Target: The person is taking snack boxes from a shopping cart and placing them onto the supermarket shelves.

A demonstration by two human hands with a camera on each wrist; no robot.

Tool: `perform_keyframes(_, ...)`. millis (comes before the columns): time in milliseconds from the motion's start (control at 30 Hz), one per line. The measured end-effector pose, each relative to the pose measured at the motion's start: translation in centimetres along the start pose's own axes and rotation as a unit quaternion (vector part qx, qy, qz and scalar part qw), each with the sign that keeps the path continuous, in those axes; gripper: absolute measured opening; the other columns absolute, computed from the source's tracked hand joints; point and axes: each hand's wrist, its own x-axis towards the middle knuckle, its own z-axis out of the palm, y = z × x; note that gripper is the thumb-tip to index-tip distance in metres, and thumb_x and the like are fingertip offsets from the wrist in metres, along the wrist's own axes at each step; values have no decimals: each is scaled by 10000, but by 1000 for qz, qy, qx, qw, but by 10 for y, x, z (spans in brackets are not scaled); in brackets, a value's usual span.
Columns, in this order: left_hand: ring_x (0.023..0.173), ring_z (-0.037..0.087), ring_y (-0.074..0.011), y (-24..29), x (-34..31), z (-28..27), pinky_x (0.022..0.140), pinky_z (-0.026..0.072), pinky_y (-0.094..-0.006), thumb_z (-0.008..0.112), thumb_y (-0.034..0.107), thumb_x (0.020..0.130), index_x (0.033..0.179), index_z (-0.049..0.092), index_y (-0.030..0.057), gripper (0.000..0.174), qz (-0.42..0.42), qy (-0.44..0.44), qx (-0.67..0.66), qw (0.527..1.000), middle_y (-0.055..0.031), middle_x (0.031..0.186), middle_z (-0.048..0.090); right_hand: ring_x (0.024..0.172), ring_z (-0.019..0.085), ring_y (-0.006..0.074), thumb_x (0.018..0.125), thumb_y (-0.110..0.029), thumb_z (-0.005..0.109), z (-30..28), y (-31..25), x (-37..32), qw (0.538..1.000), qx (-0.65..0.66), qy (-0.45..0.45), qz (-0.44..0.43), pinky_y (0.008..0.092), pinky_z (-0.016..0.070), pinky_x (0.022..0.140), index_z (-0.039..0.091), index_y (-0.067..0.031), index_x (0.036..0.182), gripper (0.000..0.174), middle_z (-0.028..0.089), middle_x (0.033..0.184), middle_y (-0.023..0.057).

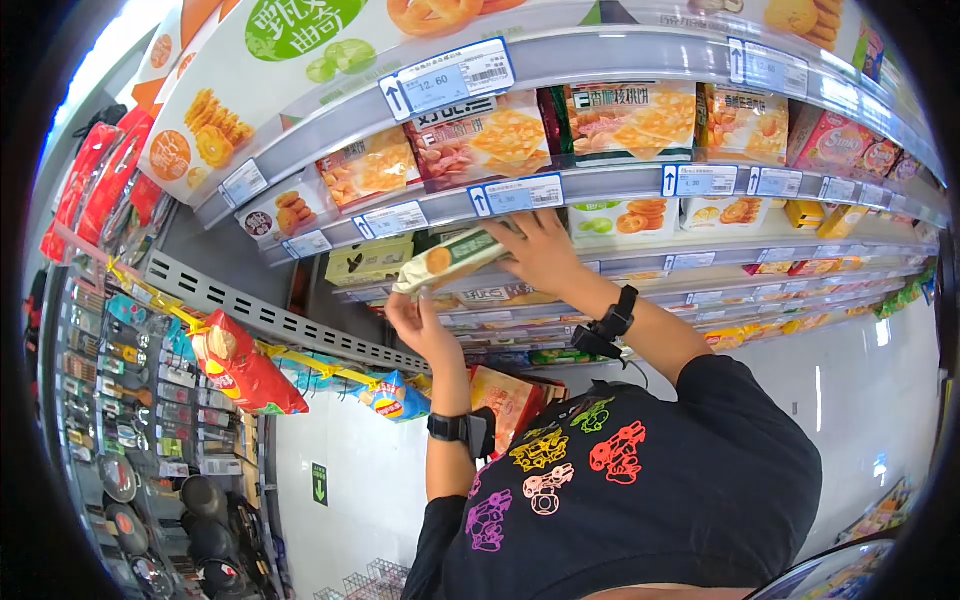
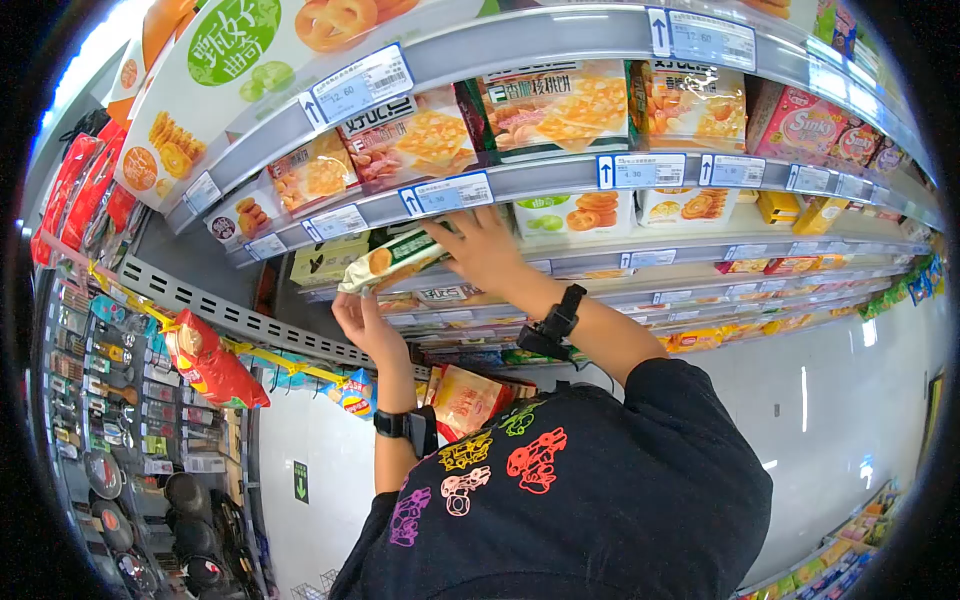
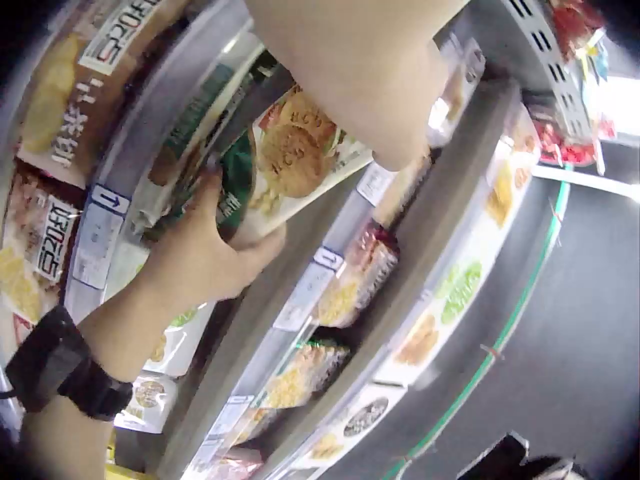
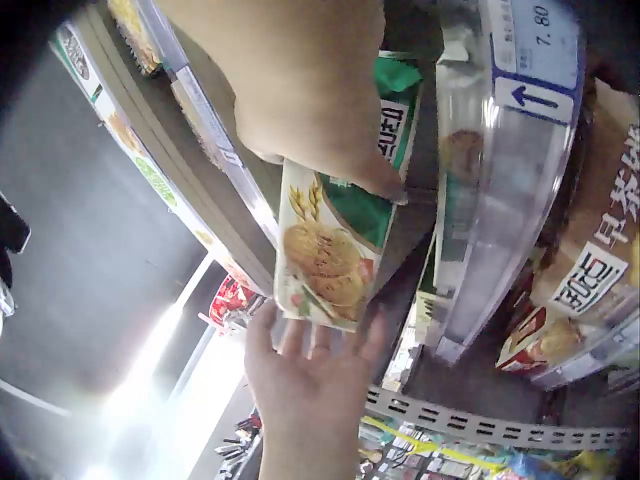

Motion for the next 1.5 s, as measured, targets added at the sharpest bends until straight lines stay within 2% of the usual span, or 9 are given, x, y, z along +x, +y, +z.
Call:
perform_keyframes(233,1074,481,-309,86,-22,2,901,444,-382,625,228,756,1163,405,21,507,379,-179,129,899,-144,1125,383,989,459,303,565,-183,753,-4,-13,-6,973,201,94,69,404,373,854,566,-141,1071,541,561,1027,74)
perform_keyframes(433,1208,363,-322,48,-23,-2,1014,261,-416,702,336,643,1300,330,-2,828,185,-283,150,929,-173,1294,405,1109,473,255,675,-163,690,-18,-30,-13,857,514,10,26,341,357,946,537,-59,1062,429,517,1123,107)
perform_keyframes(633,1035,541,-225,-11,-38,-16,784,526,-314,556,-50,752,1294,358,23,583,-180,-255,-144,939,-124,1206,485,1072,485,136,629,-106,763,6,-31,-40,701,663,-138,223,291,403,912,445,-38,1186,645,500,1176,57)
perform_keyframes(833,870,588,-150,-22,-35,-32,600,535,-258,567,88,843,1221,447,53,398,-252,-219,-204,920,-71,1097,560,1138,433,156,658,-116,747,-3,-18,-46,778,585,-124,193,301,366,957,388,-56,1284,724,451,1254,69)
perform_keyframes(867,849,587,-129,-21,-34,-33,585,528,-252,566,121,857,1205,464,62,368,-267,-200,-208,919,-57,1079,571,1129,431,154,682,-80,711,-4,-14,-46,733,644,-98,197,294,356,959,389,-58,1284,684,451,1237,61)
perform_keyframes(1000,714,532,-50,-23,-17,-26,568,496,-246,513,193,901,1100,535,83,229,-332,-73,-112,934,8,874,588,815,518,70,741,-65,667,-33,-4,-45,672,662,54,326,200,449,622,400,-48,1264,588,510,1057,31)
perform_keyframes(1133,753,525,-66,-22,8,-13,648,519,-260,502,185,904,1124,512,35,266,-276,-113,-86,951,3,875,553,812,532,91,752,-96,670,-29,15,-48,724,540,-9,428,240,449,675,480,-21,1162,458,569,971,56)
perform_keyframes(1333,785,520,-121,-29,48,19,752,525,-301,465,179,916,1258,384,-22,405,-191,-103,-55,975,-70,991,513,705,602,301,831,-109,523,-4,38,-42,969,173,65,162,358,481,565,464,21,1105,309,584,911,186)
perform_keyframes(1500,903,523,-161,-52,77,39,746,512,-280,469,133,897,1275,401,5,404,-223,-122,17,967,-88,1191,477,744,594,341,792,-117,482,-7,29,-18,962,77,-31,260,435,485,616,537,20,882,173,602,818,189)
